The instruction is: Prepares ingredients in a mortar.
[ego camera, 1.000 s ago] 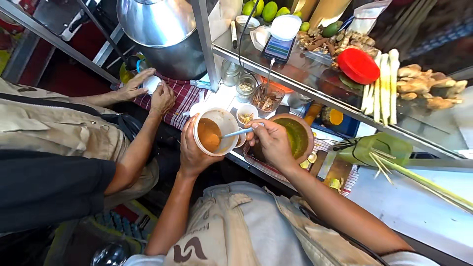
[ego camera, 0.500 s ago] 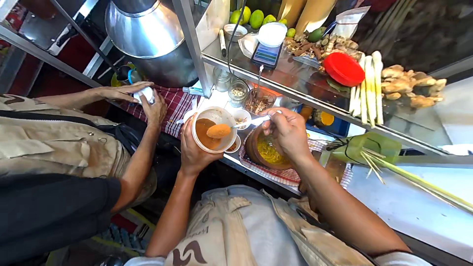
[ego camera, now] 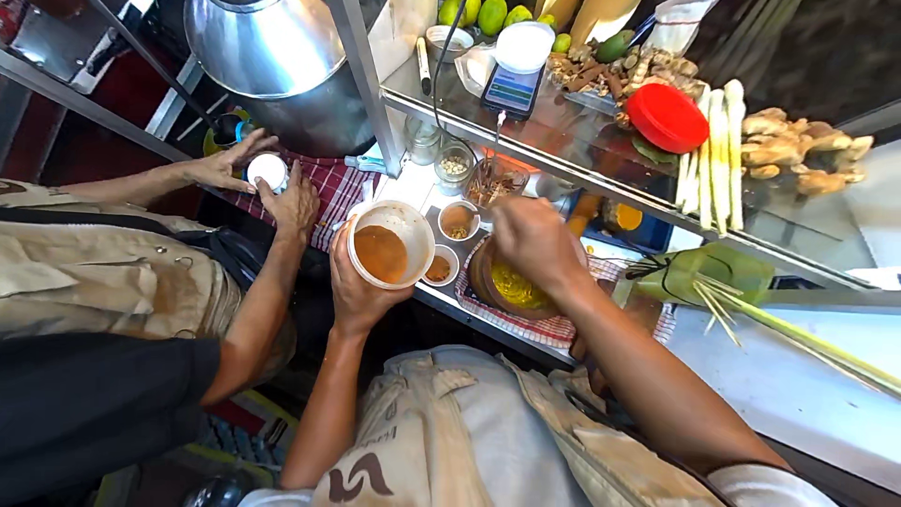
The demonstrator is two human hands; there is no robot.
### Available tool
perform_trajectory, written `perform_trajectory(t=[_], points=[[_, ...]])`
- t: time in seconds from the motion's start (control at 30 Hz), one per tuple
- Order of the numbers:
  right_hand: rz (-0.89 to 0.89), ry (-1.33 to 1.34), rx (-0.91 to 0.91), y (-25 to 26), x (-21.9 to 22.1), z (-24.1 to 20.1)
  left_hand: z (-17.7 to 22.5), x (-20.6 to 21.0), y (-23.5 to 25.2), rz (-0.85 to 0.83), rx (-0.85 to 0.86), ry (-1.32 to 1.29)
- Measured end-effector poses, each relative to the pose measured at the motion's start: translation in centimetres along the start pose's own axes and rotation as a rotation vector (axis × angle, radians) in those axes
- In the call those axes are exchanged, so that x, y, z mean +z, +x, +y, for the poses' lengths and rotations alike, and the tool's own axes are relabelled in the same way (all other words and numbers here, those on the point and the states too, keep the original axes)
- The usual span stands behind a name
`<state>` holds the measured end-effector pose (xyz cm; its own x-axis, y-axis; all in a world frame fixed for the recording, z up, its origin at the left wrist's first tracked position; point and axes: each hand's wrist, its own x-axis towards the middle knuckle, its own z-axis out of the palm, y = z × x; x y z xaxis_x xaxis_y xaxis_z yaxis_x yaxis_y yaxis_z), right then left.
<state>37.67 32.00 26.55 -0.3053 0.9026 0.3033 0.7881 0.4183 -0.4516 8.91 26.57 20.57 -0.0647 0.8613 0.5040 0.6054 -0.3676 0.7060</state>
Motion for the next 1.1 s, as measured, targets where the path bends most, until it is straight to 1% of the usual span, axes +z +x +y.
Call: perform_trajectory(t=[0.07,0.1,0.17,0.23,0.33,0.37,0.4,0.47,0.6,0.63,0.73,0.87,0.9,0.97,1.1], points=[[-0.079,-0.104,-0.124,0.2,1.9,0.3,0.2,-0.1,0.0,-0.003,0.006,0.001],[-0.083,-0.113,-0.139,0.2,1.8,0.2,0.3,-0.2,0.0,0.001,0.013,-0.002],[-0.055,-0.107,-0.124,-0.1,0.0,-0.5,0.5,-0.4,-0.1,0.005,0.023,-0.002],[0.038,-0.065,-0.088,-0.8,-2.9,-1.4,0.6,-0.7,-0.1,0.001,0.035,-0.002],[0.256,0.041,-0.045,-1.6,-7.3,-3.4,0.7,-0.9,-0.1,-0.021,0.052,0.003],[0.318,0.085,-0.043,-1.7,-7.9,-4.2,0.7,-0.9,-0.1,-0.035,0.060,0.004],[0.343,0.137,-0.050,-1.7,-8.1,-5.0,0.8,-0.9,-0.1,-0.051,0.077,0.008],[0.294,0.209,-0.068,-1.6,-7.0,-6.3,1.0,-0.6,-0.1,-0.080,0.120,0.017],[0.126,0.201,-0.178,-1.3,-1.1,-6.5,1.7,0.0,0.3,-0.100,0.222,0.011],[0.087,0.207,-0.182,-1.3,0.1,-6.6,1.9,0.1,0.4,-0.106,0.246,0.018],[0.037,0.339,-0.089,-1.8,1.7,-6.9,1.8,0.4,0.3,-0.127,0.270,0.060],[-0.029,0.609,0.255,-2.2,0.7,-6.8,1.7,0.0,0.0,-0.107,0.222,0.018],[-0.033,0.675,0.312,-2.3,0.4,-6.6,1.7,0.0,-0.1,-0.096,0.212,0.009],[-0.025,0.777,0.372,-2.2,-0.2,-6.3,1.6,-0.1,-0.2,-0.071,0.200,-0.005],[0.045,0.878,0.394,-1.6,-1.1,-5.3,1.7,-0.4,-0.3,-0.034,0.177,-0.011]])
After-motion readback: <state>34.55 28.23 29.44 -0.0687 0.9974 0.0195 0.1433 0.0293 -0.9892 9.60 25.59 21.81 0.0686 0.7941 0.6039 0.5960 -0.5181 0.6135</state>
